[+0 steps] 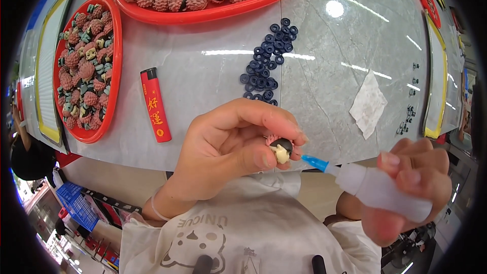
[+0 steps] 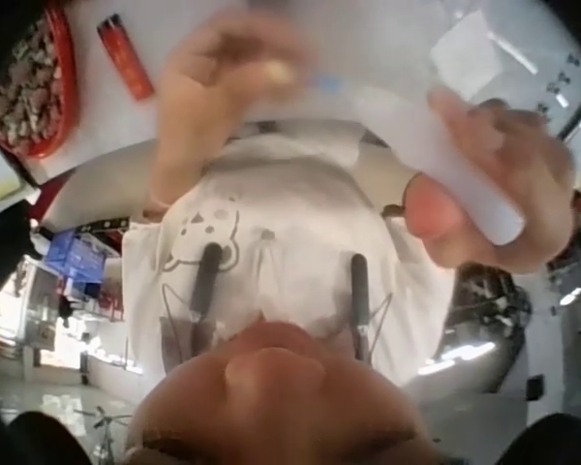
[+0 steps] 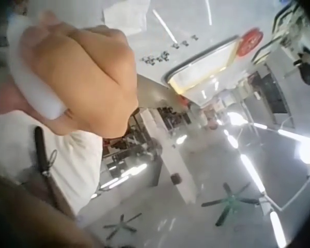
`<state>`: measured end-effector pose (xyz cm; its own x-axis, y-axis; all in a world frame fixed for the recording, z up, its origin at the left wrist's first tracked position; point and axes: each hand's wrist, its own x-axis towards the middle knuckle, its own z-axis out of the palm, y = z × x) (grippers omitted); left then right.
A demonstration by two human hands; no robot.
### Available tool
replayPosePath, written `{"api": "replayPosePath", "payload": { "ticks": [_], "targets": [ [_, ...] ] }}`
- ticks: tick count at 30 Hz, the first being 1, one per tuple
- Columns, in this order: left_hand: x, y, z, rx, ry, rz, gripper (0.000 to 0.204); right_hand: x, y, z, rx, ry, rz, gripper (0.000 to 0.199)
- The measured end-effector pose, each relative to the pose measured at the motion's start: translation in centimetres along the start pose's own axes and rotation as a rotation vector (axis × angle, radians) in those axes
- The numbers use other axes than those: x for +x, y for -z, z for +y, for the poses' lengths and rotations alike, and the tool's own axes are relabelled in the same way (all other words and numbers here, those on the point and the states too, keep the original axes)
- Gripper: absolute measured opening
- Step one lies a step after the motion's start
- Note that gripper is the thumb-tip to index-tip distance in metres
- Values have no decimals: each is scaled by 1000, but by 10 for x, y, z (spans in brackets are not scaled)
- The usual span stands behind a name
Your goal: The person takes figurine heads from a red tray, applies glue from a needle bottle, and attaches body pieces to them by hand before placing the assembled figurines into a separate tray, occasionally heating the needle tip with a lighter.
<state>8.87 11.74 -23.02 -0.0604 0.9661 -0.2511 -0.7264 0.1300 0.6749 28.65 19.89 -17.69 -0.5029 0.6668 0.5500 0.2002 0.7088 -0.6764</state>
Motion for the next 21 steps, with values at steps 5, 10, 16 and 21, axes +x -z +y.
{"api": "replayPosePath", "payload": {
  "ticks": [5,10,16,21],
  "targets": [
    [0,1,-1,14,-7,15,34,-2,-7,-2,3,17,37,50],
    [-3,2,1,36,-23,45,32,-3,-4,-1,-6,27,6,51],
    [-6,0,3,63,-41,69,30,3,1,13,372,-49,55,46],
    [0,-8,-2,75,-48,28,29,1,-11,35,402,-391,226,38]
  ]
}}
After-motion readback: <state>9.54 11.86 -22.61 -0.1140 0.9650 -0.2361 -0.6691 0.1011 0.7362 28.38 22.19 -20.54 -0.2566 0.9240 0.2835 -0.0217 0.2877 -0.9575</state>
